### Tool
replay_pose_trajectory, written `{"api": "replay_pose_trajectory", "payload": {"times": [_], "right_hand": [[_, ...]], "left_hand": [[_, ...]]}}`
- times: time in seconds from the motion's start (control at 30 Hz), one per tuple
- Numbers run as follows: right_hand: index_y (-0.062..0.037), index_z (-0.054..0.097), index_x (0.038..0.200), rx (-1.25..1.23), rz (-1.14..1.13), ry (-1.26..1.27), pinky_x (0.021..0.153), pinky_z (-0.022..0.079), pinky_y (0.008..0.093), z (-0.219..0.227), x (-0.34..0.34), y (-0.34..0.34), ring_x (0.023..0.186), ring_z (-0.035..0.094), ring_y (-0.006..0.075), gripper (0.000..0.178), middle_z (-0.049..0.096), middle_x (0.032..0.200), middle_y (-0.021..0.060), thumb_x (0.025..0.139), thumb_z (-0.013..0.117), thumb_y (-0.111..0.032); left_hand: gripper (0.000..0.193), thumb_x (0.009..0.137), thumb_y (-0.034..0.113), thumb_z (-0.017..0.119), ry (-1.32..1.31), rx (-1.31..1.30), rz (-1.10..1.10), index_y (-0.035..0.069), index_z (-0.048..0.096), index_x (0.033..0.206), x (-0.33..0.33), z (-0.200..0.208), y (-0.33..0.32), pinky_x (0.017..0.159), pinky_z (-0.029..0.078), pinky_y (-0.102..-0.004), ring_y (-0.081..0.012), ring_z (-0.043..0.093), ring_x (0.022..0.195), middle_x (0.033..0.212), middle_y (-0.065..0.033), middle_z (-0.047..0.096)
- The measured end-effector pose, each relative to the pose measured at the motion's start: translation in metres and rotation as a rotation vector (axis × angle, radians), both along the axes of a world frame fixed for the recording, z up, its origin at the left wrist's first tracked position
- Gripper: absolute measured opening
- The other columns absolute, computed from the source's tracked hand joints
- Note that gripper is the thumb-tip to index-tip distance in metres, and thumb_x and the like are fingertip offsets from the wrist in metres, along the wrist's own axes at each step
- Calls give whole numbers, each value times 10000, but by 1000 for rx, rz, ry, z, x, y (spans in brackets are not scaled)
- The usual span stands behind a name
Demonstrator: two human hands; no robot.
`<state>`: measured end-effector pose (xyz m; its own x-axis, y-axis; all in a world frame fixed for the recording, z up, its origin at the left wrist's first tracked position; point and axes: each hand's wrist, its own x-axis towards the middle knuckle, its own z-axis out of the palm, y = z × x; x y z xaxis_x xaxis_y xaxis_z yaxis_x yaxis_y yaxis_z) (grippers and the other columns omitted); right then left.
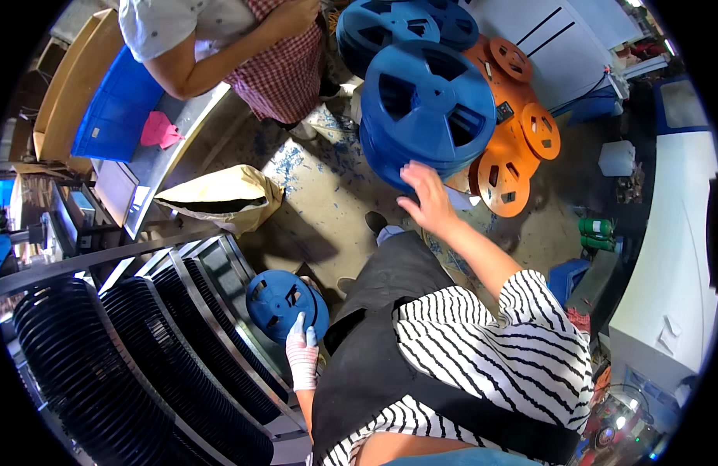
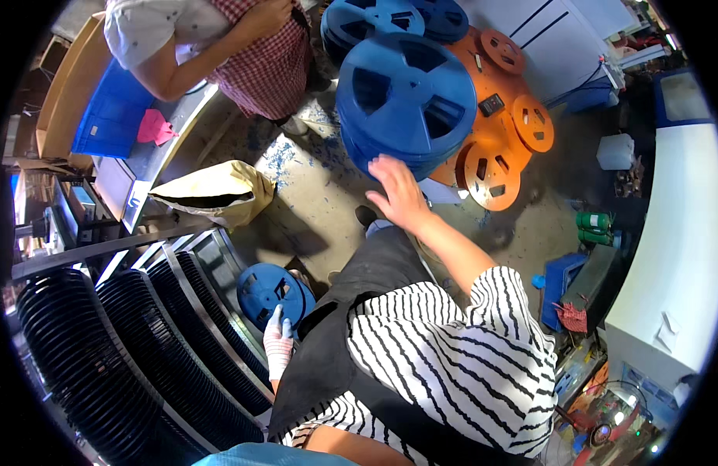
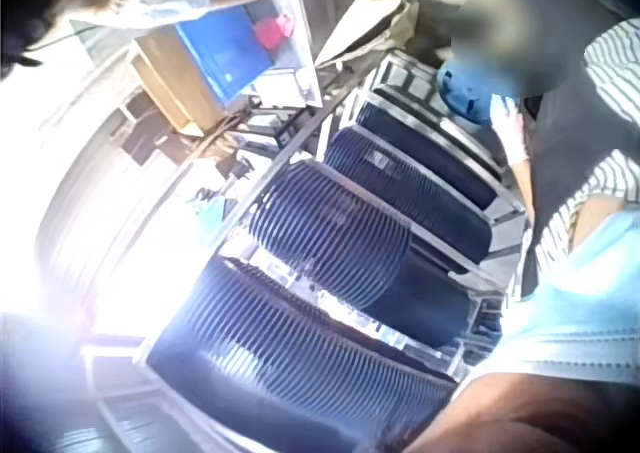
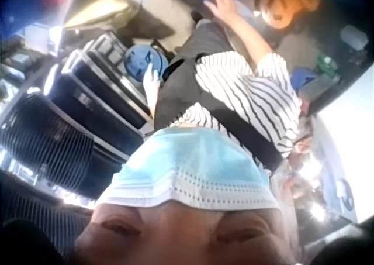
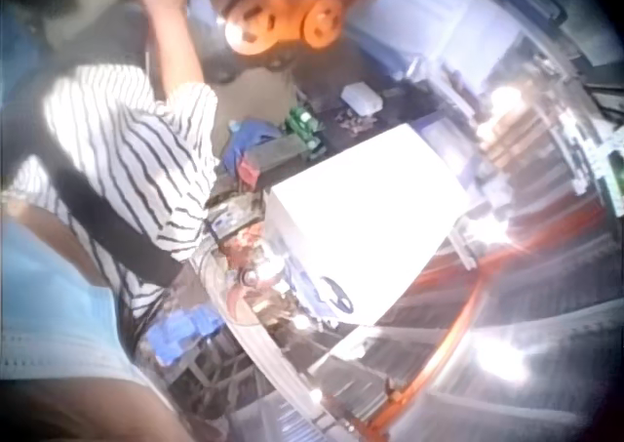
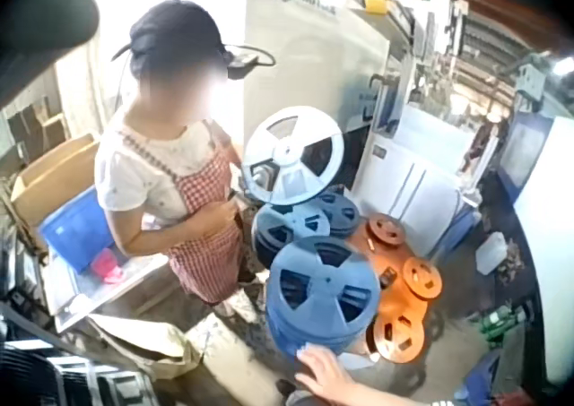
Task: The person repeatedly picks up blue plastic fan guards and places them onto a metal rack. The person handles the parts one at a time, stacking them in a vertical column on the rack.
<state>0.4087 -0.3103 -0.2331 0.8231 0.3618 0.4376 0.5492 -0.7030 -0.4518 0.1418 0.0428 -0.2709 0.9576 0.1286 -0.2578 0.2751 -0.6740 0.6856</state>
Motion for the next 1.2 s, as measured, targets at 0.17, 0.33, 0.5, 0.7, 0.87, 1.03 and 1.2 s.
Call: {"api": "replay_pose_trajectory", "payload": {"times": [0.17,0.33,0.5,0.7,0.87,1.03,1.2], "right_hand": [[37,412,1275,12,-256,391,910,458,418,5,130,35,1109,542,368,756,532,1204,208,720,771,-330],[40,506,1209,-264,-305,790,791,519,422,-1,177,54,988,636,334,763,646,1056,187,687,783,-442],[-50,689,1061,-668,-124,919,810,519,388,0,172,23,1024,636,300,698,663,1097,134,645,741,-607],[7,683,1013,-564,-113,963,822,508,383,-29,189,24,1003,634,312,743,660,1072,179,634,730,-630],[128,613,1071,-374,-7,1209,841,487,372,-50,192,16,989,618,333,855,622,1086,248,610,787,-570],[114,598,1111,-320,-43,1158,881,478,387,-30,184,12,1041,601,332,844,603,1143,261,626,781,-552],[-13,568,1217,-433,0,728,952,442,406,37,134,-16,1134,544,358,650,590,1187,226,742,714,-432]], "left_hand": [[391,889,146,540,-29,-3,-102,28,537,1261,83,20,-54,932,436,-416,-380,562,1053,1151,-213,601],[393,902,163,548,-90,-152,44,29,532,1271,114,34,-100,944,430,-400,-371,558,1063,1175,-200,598],[393,903,146,521,-56,22,100,38,520,1281,96,21,-98,906,454,-418,-389,580,1022,1137,-227,606],[400,906,158,523,-110,51,247,29,515,1284,46,-13,-100,853,459,-437,-412,571,987,1119,-254,586],[409,910,156,528,-35,57,292,44,499,1302,35,-3,-106,841,461,-439,-420,563,978,1117,-253,582],[434,879,146,553,-89,-17,233,38,504,1297,57,-1,-102,935,434,-419,-398,551,1069,1174,-240,577],[610,767,202,655,-277,205,-149,44,461,1324,180,38,-122,1022,370,-460,-402,471,1178,1282,-213,509]]}}
